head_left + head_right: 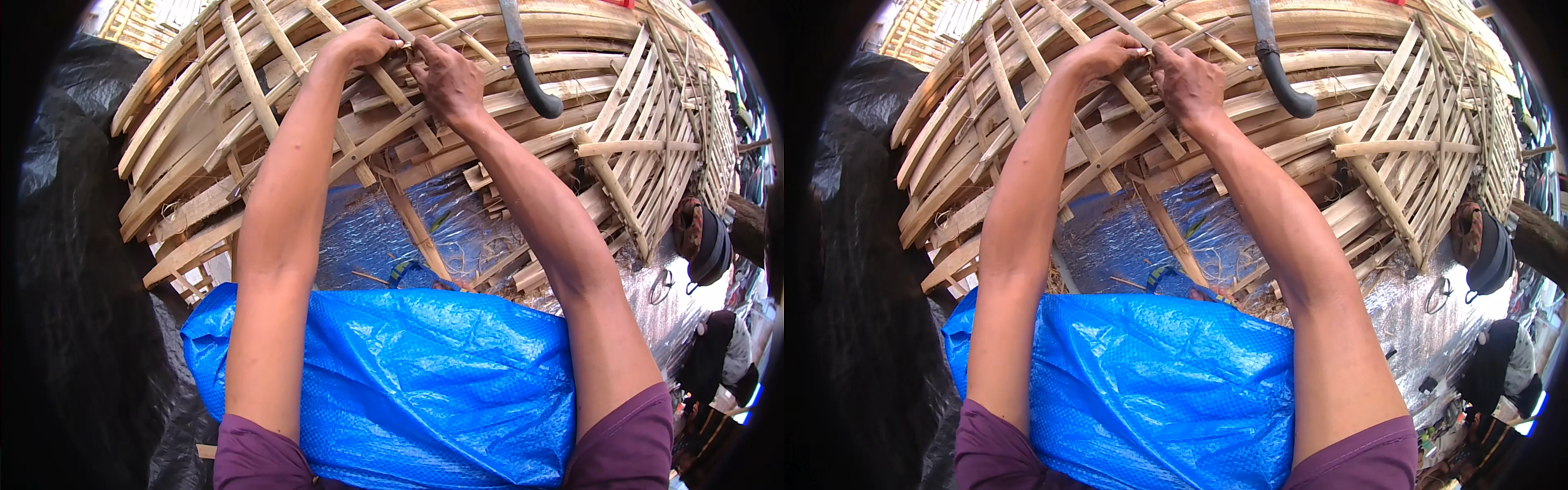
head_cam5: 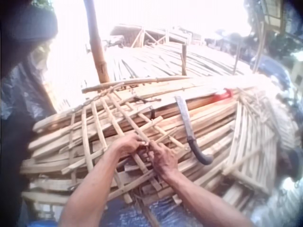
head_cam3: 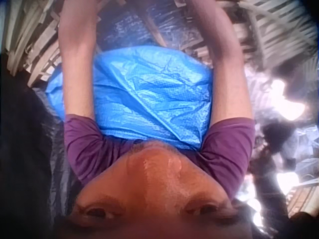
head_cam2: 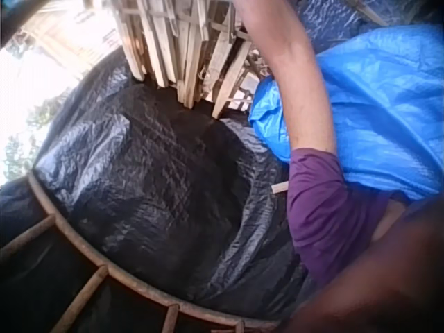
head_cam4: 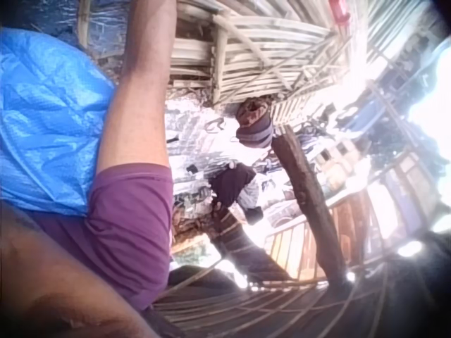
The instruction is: The person constructs a bamboo lattice by tying intersecting bamboo sticks together with thin strips by hand, then trims a bamboo stick using a machete.
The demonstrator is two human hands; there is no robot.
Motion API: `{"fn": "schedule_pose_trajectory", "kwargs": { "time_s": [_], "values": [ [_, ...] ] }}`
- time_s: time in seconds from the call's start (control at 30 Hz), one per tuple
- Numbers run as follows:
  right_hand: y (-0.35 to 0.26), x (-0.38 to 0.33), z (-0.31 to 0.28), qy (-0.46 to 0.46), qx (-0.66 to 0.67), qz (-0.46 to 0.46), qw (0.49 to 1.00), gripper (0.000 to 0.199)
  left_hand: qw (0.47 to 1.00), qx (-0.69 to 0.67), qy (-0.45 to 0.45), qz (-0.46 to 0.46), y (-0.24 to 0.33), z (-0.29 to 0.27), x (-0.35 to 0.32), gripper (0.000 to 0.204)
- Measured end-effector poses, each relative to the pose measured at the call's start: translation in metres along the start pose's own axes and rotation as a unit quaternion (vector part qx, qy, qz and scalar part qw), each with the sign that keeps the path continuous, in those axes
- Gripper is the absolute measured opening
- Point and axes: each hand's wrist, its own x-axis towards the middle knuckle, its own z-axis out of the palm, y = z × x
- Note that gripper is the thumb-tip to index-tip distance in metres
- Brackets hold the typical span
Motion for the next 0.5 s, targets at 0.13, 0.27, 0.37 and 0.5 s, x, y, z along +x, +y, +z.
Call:
{"fn": "schedule_pose_trajectory", "kwargs": {
  "time_s": [0.13,0.27,0.37,0.5],
  "values": [
    [0.000,0.000,0.000,-0.010,-0.004,0.007,1.000,0.030,1.000,0.015,0.018,0.016,0.000,-0.002,0.000,0.026],
    [0.004,-0.005,0.001,0.031,-0.030,-0.019,0.999,0.035,0.996,0.061,0.064,0.032,0.008,0.004,-0.006,0.028],
    [0.006,-0.005,0.003,0.068,-0.047,-0.054,0.995,0.038,0.991,0.092,0.091,0.027,0.005,0.007,-0.002,0.028],
    [0.011,-0.003,0.007,0.114,-0.058,-0.115,0.985,0.039,0.982,0.144,0.117,0.038,-0.001,0.014,0.006,0.026]
  ]
}}
